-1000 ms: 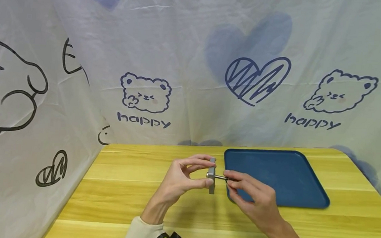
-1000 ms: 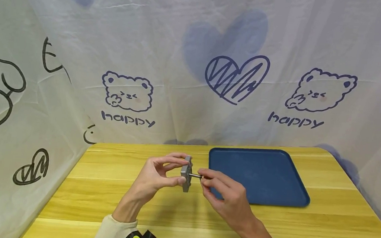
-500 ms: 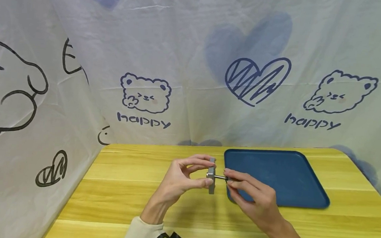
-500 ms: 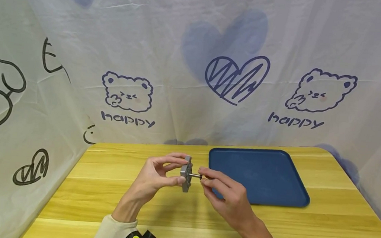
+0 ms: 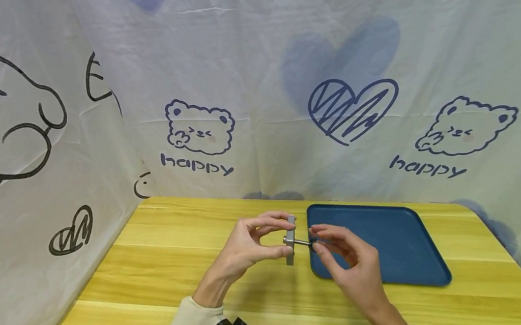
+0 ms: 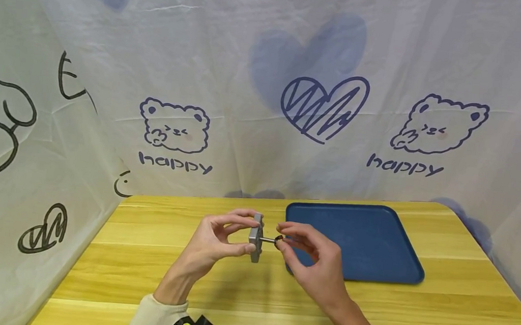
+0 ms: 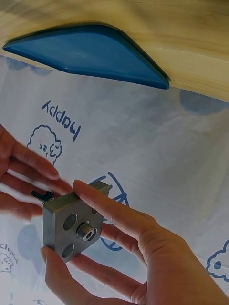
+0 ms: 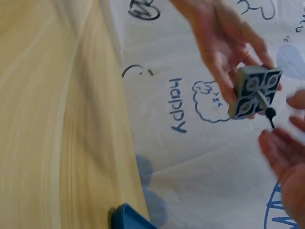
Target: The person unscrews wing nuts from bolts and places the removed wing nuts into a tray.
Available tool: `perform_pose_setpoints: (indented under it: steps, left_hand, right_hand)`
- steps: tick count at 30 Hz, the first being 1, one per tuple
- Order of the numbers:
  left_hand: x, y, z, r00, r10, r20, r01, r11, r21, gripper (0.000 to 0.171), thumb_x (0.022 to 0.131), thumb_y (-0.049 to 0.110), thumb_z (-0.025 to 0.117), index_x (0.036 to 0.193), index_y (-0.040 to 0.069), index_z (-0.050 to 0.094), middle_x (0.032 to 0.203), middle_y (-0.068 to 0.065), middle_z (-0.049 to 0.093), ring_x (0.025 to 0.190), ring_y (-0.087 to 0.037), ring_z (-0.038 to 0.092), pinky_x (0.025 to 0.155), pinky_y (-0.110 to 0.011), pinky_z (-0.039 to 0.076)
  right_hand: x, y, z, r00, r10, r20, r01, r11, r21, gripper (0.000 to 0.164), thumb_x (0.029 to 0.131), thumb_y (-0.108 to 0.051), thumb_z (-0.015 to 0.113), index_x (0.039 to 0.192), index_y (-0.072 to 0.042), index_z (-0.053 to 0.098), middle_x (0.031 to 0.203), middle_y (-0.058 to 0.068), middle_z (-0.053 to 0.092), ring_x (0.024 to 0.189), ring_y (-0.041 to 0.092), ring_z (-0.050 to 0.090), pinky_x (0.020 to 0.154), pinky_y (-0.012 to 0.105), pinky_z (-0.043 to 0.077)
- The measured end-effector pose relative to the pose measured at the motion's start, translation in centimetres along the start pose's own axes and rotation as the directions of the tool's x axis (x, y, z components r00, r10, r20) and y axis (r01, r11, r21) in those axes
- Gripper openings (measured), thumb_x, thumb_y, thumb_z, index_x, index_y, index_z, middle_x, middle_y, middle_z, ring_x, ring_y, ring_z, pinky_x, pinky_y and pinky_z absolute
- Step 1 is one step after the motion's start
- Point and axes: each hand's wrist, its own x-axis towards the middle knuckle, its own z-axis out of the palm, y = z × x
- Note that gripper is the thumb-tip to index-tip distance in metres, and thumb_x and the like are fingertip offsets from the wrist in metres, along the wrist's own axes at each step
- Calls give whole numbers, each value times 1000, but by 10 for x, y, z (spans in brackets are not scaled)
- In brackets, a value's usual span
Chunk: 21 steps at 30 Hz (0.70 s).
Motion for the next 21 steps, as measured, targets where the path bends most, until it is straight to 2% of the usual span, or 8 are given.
perform_pose_setpoints:
  steps: [2,3,5,8,10,12,16,21]
  left_hand:
    - [0,0,1,1000,2,0,-2,1000,14,38,81,-7,83,118,-7,72,137,-13,61,130,-30,58,109,-44,49]
    - [0,0,1,1000,6,1,-6,1000,22,38,81,-7,82,117,-7,72,137,-14,61,131,-30,58,110,-43,48]
    - [1,-1,2,1000,15,5,-15,999,45,37,81,-8,82,116,-6,73,137,-14,61,131,-29,57,108,-43,50]
    - [1,-2,3,1000,22,17,-23,997,69,36,80,-9,82,115,-6,74,137,-15,60,131,-29,56,100,-45,56]
    - [1,-2,5,999,17,27,-19,997,74,36,80,-10,81,115,-6,74,137,-15,59,132,-30,55,91,-47,60]
    - [2,-2,6,999,13,36,-15,997,73,36,80,-11,81,115,-7,74,138,-15,59,133,-30,54,88,-48,61]
    - [2,-2,8,999,3,45,-6,997,80,36,80,-10,81,116,-7,74,139,-13,58,135,-30,51,88,-46,61]
    - [2,-4,8,999,-2,43,-2,996,84,36,81,-8,81,116,-5,74,139,-12,58,135,-30,52,89,-46,61]
  right_hand:
    - [1,-3,-1,985,170,-11,-169,985,39,29,94,11,67,122,4,66,117,24,69,103,24,73,83,37,62]
    - [1,-5,-2,965,261,-10,-260,964,58,25,98,4,66,123,4,66,116,23,70,100,24,73,81,38,63]
    - [4,-7,-4,905,426,15,-425,898,111,27,101,-8,67,124,4,65,114,22,71,95,25,75,79,42,63]
    - [7,-9,-6,790,607,83,-611,767,195,39,101,-19,69,127,8,63,111,21,73,92,28,76,80,45,63]
    - [8,-9,-7,723,679,127,-686,687,241,44,100,-20,70,130,11,60,109,20,73,91,28,76,81,44,63]
    - [9,-8,-8,684,709,170,-725,634,269,45,100,-20,70,130,13,59,108,17,74,91,25,76,80,40,64]
    - [9,-7,-11,666,715,212,-743,611,274,42,99,-18,71,127,12,61,103,14,76,91,22,75,78,34,63]
    - [7,-5,-11,713,675,191,-700,668,251,39,98,-15,72,122,13,62,103,18,75,92,25,75,76,38,64]
